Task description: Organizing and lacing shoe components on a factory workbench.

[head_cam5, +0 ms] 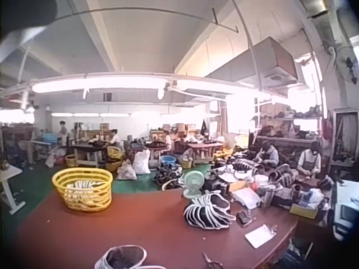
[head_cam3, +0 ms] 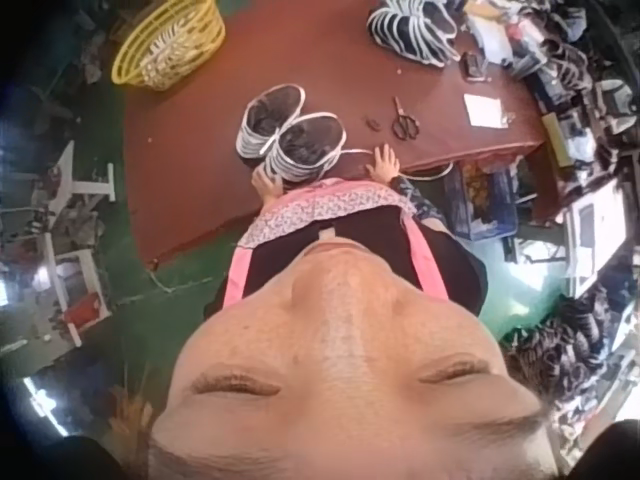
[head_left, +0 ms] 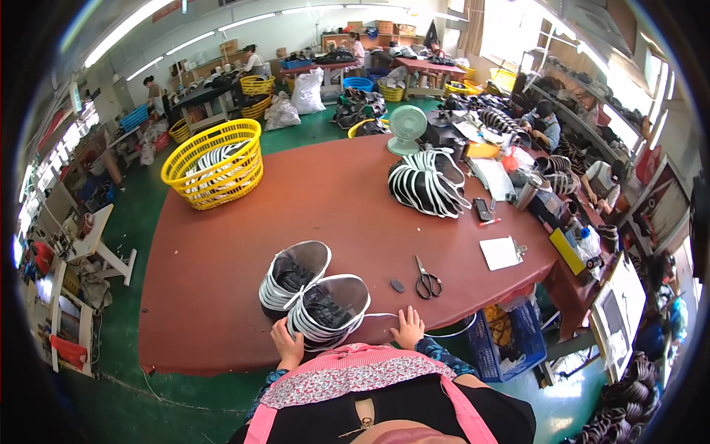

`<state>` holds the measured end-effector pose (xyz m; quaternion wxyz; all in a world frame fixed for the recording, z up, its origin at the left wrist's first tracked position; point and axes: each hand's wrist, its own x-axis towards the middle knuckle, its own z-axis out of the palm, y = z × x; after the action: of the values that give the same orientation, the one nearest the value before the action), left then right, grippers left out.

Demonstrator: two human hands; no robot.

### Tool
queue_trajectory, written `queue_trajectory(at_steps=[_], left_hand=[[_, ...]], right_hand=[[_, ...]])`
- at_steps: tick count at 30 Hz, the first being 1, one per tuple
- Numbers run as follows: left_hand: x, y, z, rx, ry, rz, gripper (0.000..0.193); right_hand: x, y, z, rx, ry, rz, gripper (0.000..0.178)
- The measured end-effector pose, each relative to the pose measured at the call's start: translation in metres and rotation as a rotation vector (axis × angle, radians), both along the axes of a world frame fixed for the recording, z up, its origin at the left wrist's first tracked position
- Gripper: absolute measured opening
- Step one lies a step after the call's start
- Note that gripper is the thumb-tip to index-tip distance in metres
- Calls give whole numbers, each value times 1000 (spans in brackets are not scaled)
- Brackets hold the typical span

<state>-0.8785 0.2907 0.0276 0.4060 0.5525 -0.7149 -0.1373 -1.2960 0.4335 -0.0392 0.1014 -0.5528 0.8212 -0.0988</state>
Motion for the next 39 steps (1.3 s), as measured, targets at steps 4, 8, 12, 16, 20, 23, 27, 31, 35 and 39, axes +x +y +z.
queue_trajectory(at_steps=[4,8,12,16,20,23,27,31,35,39], left_hand=[[-1,-2,-3,-46,-40,-14,60],[-10,-7,2,-25,-36,-15,60],[-14,-14,-4,-24,-89,-24,61],[-22,-25,-15,-46,-138,15,61],[-34,-42,-25,23,-171,15,63],[-29,-35,-32,116,-191,7,68],[-18,-23,-38,165,-167,2,74],[-10,-6,-40,178,-142,49,78],[-38,-5,-44,585,539,410,85],[-15,-2,-114,648,976,36,21]], right_hand=[[-2,-6,12,-2,5,5,91],[-1,-11,19,35,12,-20,91],[1,-16,14,130,-37,-41,91],[-2,-28,8,65,45,2,89],[-16,-45,3,63,68,33,88],[-16,-43,4,63,80,47,88],[-13,-29,-9,78,82,65,94],[-4,-13,-14,73,93,70,94],[0,-3,-5,176,30,41,95],[9,-15,22,161,6,65,95]])
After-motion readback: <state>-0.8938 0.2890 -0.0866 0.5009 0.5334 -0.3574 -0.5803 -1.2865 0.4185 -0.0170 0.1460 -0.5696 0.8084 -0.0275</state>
